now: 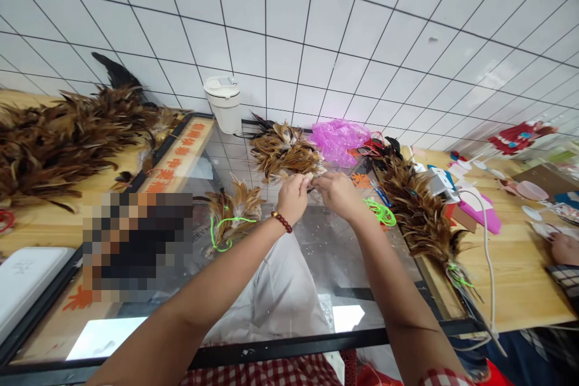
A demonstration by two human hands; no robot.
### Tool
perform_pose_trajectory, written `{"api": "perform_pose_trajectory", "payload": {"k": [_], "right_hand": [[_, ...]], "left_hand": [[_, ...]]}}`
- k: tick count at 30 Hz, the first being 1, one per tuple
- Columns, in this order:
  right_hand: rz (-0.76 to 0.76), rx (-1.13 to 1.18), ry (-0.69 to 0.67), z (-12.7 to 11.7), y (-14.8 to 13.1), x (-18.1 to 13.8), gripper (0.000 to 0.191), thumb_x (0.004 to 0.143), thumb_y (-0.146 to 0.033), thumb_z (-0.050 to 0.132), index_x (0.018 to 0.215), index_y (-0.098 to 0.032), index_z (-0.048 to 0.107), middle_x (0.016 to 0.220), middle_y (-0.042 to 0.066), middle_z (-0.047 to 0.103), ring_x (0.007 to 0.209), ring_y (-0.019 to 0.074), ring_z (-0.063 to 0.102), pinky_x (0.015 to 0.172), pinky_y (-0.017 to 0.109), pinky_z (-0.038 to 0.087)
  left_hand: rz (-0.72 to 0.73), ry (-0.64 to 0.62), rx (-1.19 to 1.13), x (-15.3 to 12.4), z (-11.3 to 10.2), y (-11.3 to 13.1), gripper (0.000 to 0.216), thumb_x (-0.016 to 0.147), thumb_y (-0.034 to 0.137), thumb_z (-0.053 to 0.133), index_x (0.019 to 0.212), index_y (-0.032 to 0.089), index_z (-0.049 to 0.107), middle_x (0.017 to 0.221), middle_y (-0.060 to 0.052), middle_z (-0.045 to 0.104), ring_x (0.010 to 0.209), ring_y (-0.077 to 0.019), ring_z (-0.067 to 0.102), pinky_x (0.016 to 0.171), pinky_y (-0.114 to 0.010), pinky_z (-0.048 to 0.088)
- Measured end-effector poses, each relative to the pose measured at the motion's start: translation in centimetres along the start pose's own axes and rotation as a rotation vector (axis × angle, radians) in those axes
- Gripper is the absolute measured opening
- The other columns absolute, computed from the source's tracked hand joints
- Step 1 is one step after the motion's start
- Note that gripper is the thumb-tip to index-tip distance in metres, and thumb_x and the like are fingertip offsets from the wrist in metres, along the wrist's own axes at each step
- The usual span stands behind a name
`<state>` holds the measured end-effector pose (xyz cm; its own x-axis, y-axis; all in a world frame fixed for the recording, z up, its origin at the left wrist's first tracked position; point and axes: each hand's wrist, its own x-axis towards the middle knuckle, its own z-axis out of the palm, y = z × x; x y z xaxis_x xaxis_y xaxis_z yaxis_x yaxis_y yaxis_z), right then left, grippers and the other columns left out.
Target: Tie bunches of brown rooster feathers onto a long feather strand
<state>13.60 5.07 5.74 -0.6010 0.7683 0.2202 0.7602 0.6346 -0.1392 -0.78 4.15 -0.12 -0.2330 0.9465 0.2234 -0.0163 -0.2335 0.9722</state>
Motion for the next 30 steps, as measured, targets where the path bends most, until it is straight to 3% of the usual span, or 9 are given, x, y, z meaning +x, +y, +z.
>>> {"api": "perform_pose_trajectory", "payload": {"k": [4,10,17,21,24,30], "right_hand": [[0.063,0.076,0.093,0.6,-0.1,0.1,0.03,0.09,-0.019,0.045,0.102,-0.021,0.072,0.091,0.008,0.071,0.082,0.0189,0.062,0.075,0.028,0.041],[0.179,0.135,0.168,1.3,-0.2,0.3,0.027,0.088,-0.02,0.048,0.096,-0.022,0.073,0.089,0.007,0.072,0.081,0.0192,0.064,0.075,0.028,0.044],[0.306,0.528,0.389,2.4,1.0,0.5,0.033,0.08,-0.025,0.058,0.111,-0.021,0.067,0.082,0.003,0.072,0.074,0.0167,0.065,0.077,0.03,0.05],[0.292,0.723,0.378,3.0,1.4,0.8,0.022,0.078,-0.033,0.062,0.091,-0.019,0.072,0.086,0.006,0.072,0.077,0.0176,0.065,0.074,0.03,0.05],[0.284,0.922,0.336,3.3,1.2,1.0,0.023,0.08,-0.037,0.06,0.082,-0.017,0.072,0.078,0.004,0.071,0.071,0.0152,0.063,0.07,0.028,0.05],[0.323,0.909,0.337,3.6,1.2,1.0,0.021,0.077,-0.037,0.062,0.077,-0.017,0.069,0.072,0.003,0.068,0.065,0.0139,0.061,0.065,0.027,0.049]], "left_hand": [[-0.036,0.019,-0.015,-0.2,0.1,0.0,0.016,0.081,0.017,0.061,0.066,0.02,0.061,0.06,0.0,0.051,0.063,-0.0143,0.044,0.061,-0.021,0.03],[-0.051,-0.087,-0.034,-0.3,0.2,-0.4,0.013,0.08,0.022,0.063,0.067,0.019,0.064,0.06,0.001,0.053,0.058,-0.0123,0.045,0.058,-0.02,0.032],[-0.264,-0.17,-0.27,0.1,0.7,-0.3,0.023,0.08,0.033,0.064,0.065,0.016,0.059,0.053,0.004,0.046,0.045,-0.0069,0.04,0.051,-0.02,0.04],[-0.267,-0.17,-0.364,0.2,0.9,-0.2,0.03,0.08,0.041,0.064,0.066,0.016,0.055,0.048,0.007,0.04,0.042,-0.005,0.036,0.049,-0.019,0.042],[-0.241,-0.19,-0.365,0.1,0.8,-0.4,0.033,0.078,0.045,0.065,0.067,0.015,0.055,0.047,0.007,0.039,0.042,-0.0049,0.037,0.05,-0.02,0.044],[-0.264,-0.219,-0.381,0.2,0.7,-0.8,0.033,0.077,0.047,0.066,0.073,0.014,0.06,0.048,0.007,0.041,0.042,-0.0053,0.04,0.05,-0.021,0.045]]}}
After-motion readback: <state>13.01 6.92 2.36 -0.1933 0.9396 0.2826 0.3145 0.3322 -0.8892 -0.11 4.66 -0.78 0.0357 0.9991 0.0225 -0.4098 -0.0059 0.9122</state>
